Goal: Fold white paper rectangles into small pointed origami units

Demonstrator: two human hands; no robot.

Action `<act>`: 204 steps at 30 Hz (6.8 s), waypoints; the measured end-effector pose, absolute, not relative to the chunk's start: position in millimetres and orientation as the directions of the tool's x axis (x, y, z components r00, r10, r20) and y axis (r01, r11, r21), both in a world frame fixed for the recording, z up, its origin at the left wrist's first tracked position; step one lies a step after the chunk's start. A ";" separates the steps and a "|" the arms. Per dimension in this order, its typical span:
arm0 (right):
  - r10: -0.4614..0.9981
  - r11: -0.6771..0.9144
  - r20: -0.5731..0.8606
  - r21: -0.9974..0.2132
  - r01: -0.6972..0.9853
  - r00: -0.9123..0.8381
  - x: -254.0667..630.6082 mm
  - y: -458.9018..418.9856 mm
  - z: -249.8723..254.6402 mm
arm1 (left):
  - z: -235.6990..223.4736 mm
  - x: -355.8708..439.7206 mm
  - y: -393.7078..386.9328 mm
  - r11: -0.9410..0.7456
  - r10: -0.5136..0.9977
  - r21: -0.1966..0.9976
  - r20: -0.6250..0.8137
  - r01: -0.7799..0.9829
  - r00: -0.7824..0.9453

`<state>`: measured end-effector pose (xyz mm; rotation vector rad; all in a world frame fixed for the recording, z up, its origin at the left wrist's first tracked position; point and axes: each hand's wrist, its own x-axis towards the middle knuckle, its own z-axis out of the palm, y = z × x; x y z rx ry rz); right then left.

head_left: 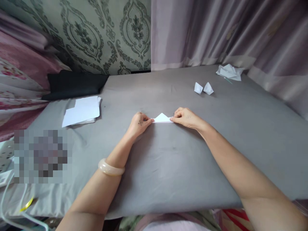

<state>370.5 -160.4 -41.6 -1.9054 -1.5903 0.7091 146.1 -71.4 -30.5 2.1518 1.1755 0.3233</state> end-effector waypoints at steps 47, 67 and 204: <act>0.958 0.051 0.275 -0.433 0.900 0.078 339.8 -185.8 -40.8 | -30.7 155.1 -100.4 -0.943 0.334 0.015 0.075 0.334 0.940; 0.984 0.039 0.175 -0.044 0.998 -0.030 292.8 -207.6 -33.0 | -31.4 143.1 -119.9 -0.868 0.496 0.023 0.009 0.496 0.868; 0.616 0.238 0.665 -0.667 0.706 0.421 290.3 -220.2 1.7 | -14.4 191.5 -153.8 0.183 0.798 0.903 0.094 -0.388 0.596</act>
